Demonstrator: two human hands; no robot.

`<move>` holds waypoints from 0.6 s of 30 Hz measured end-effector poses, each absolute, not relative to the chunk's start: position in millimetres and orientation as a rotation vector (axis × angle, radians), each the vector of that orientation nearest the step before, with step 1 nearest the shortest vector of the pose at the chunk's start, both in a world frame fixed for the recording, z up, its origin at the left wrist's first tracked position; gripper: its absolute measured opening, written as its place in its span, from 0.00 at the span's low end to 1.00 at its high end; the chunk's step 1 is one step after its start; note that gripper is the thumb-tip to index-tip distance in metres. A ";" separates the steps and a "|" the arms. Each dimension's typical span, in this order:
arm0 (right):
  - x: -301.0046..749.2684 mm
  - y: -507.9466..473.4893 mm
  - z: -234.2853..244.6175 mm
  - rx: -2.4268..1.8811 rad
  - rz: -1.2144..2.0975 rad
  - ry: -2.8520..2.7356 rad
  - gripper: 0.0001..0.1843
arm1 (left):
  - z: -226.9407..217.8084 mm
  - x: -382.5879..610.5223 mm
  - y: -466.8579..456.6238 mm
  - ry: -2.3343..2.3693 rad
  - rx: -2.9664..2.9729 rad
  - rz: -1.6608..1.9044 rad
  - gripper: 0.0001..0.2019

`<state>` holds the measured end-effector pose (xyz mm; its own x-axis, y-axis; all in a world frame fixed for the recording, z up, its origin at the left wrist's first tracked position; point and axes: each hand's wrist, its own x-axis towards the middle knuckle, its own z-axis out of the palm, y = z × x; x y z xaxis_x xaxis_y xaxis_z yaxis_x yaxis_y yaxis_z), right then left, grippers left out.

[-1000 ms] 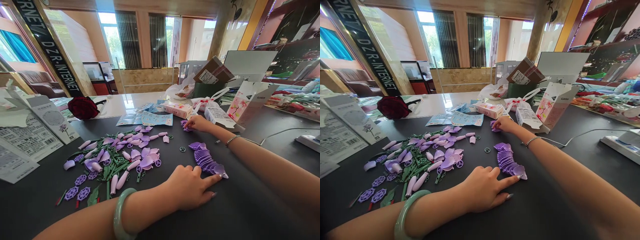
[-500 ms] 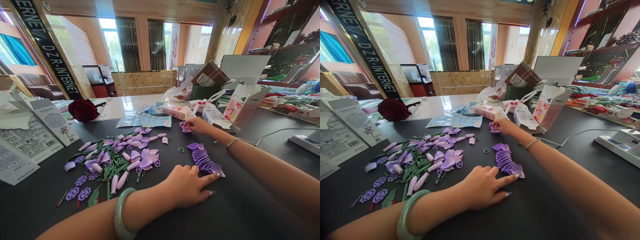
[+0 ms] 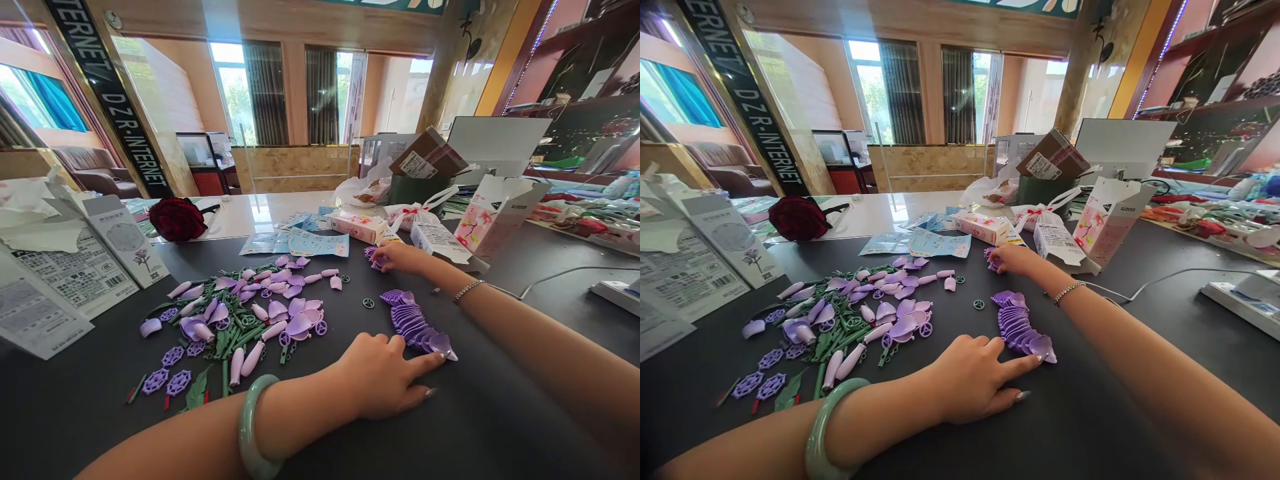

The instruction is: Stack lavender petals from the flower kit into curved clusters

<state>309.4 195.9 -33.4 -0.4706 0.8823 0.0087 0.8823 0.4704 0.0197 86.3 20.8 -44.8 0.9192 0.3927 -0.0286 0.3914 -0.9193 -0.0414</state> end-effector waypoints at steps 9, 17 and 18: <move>310.1 193.8 -28.0 1.582 -0.008 2.737 0.21 | -41.5 85.3 20.6 -0.621 -3.066 0.072 0.27; 308.3 179.3 -21.1 1.611 0.002 2.657 0.21 | -44.2 85.8 21.9 -0.626 -3.054 0.048 0.27; 308.1 177.3 -20.7 1.631 0.020 2.635 0.21 | -44.2 85.8 21.9 -0.627 -3.056 0.050 0.27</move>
